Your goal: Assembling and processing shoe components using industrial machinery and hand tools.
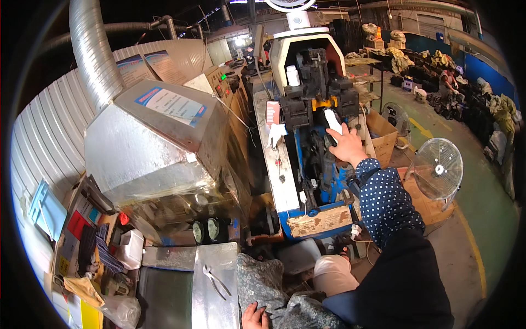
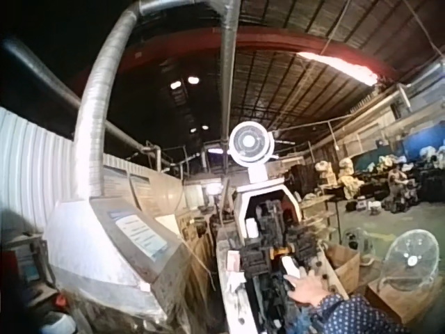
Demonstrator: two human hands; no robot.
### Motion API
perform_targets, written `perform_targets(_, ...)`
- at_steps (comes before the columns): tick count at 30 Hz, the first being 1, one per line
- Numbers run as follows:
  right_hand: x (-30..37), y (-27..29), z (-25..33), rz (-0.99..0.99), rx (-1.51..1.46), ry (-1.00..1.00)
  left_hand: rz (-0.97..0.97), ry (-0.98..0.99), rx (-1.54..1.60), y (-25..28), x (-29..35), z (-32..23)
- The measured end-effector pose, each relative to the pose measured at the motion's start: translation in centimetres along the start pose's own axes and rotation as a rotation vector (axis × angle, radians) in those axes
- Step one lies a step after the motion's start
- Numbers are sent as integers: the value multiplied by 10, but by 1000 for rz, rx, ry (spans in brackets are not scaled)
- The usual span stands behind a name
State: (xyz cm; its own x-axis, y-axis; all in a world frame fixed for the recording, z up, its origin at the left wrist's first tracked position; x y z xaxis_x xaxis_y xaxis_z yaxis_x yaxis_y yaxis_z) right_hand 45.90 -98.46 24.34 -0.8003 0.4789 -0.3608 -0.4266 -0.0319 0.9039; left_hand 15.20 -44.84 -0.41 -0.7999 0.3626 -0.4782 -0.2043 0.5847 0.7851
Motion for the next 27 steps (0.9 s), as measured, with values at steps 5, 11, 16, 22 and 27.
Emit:
perform_targets(5,-34,-7,4,-46,-31,-33,27,-6,7,2,-1,-6)
perform_targets(11,-73,-11,0,10,-67,-69,55,47,-37,-3,-2,-12)
perform_targets(16,-84,-5,9,8,-107,-68,78,71,-41,-5,-2,-7)
perform_targets(22,-92,3,9,3,-120,-78,70,42,-25,-5,-2,-3)
perform_targets(27,-91,12,12,25,-107,-87,46,5,-53,-6,2,-2)
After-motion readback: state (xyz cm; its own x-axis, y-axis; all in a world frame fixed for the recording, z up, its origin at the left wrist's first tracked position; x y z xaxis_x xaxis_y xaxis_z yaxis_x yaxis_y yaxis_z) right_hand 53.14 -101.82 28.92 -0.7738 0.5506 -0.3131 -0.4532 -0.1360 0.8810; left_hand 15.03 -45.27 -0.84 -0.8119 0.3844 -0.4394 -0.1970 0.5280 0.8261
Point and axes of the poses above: each hand's wrist, its own x-axis away from the middle knuckle, its own y-axis out of the back of the hand, z = x × y, the point moved 5 cm from there along -x, towards the middle knuckle, and after that the axes turned 11 degrees about -y, right-handed, at the moved point
